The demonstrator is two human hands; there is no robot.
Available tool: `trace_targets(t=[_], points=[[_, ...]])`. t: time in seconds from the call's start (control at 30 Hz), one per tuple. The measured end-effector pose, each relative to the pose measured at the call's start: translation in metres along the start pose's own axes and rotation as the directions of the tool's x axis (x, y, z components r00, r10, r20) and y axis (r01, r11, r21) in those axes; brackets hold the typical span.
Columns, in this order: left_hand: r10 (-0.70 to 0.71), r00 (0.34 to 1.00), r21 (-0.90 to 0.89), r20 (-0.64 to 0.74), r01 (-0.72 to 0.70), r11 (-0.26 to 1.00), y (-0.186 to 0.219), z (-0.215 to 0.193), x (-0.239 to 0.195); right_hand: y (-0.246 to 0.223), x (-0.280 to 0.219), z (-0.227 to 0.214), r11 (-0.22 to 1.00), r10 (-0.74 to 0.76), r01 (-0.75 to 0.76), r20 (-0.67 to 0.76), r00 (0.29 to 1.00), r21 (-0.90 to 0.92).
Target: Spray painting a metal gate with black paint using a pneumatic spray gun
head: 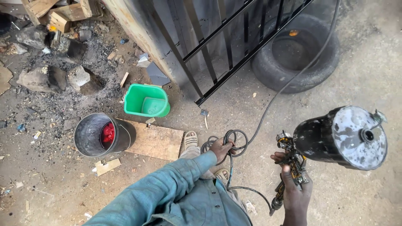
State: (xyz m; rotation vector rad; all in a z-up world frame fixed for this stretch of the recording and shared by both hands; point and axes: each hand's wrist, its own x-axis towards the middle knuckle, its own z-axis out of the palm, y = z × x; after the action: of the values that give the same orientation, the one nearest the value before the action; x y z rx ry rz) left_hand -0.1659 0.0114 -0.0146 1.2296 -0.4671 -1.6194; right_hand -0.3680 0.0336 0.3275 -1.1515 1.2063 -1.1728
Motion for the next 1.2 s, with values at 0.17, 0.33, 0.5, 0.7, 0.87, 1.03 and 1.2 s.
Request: trace_targets(t=[0.17, 0.33, 0.5, 0.7, 0.87, 1.03, 1.2], points=[[0.069, 0.998, 0.093, -0.016, -0.067, 0.993, 0.012, 0.017, 0.004, -0.007, 0.026, -0.020, 0.997, -0.057, 0.058, 0.037, 0.998, -0.046], [0.077, 0.997, 0.193, 0.031, -0.081, 0.978, 0.007, 0.020, 0.029, -0.003, 0.070, -0.011, 0.996, -0.062, 0.068, 0.118, 0.991, -0.051], [-0.036, 0.997, 0.106, -0.063, 0.043, 0.993, 0.025, 0.035, 0.068, -0.006, 0.107, 0.009, 0.995, 0.008, 0.007, 0.140, 0.990, -0.104], [-0.123, 0.992, 0.487, -0.001, 0.108, 0.867, 0.092, 0.049, 0.082, 0.005, 0.168, 0.027, 0.941, 0.127, -0.094, 0.083, 0.988, -0.326], [-0.190, 0.980, 0.612, -0.053, 0.183, 0.769, 0.117, 0.050, 0.105, 0.017, 0.244, 0.060, 0.750, 0.065, 0.086, 0.202, 0.977, -0.656], [-0.185, 0.980, 0.620, -0.078, 0.193, 0.761, 0.134, 0.045, 0.125, 0.006, 0.322, 0.119, 0.569, -0.048, 0.450, 0.518, 0.854, -0.688], [-0.093, 0.972, 0.463, -0.216, 0.186, 0.866, 0.115, 0.003, 0.193, 0.030, 0.426, 0.171, 0.387, -0.322, 0.744, 0.677, 0.662, -0.544]])
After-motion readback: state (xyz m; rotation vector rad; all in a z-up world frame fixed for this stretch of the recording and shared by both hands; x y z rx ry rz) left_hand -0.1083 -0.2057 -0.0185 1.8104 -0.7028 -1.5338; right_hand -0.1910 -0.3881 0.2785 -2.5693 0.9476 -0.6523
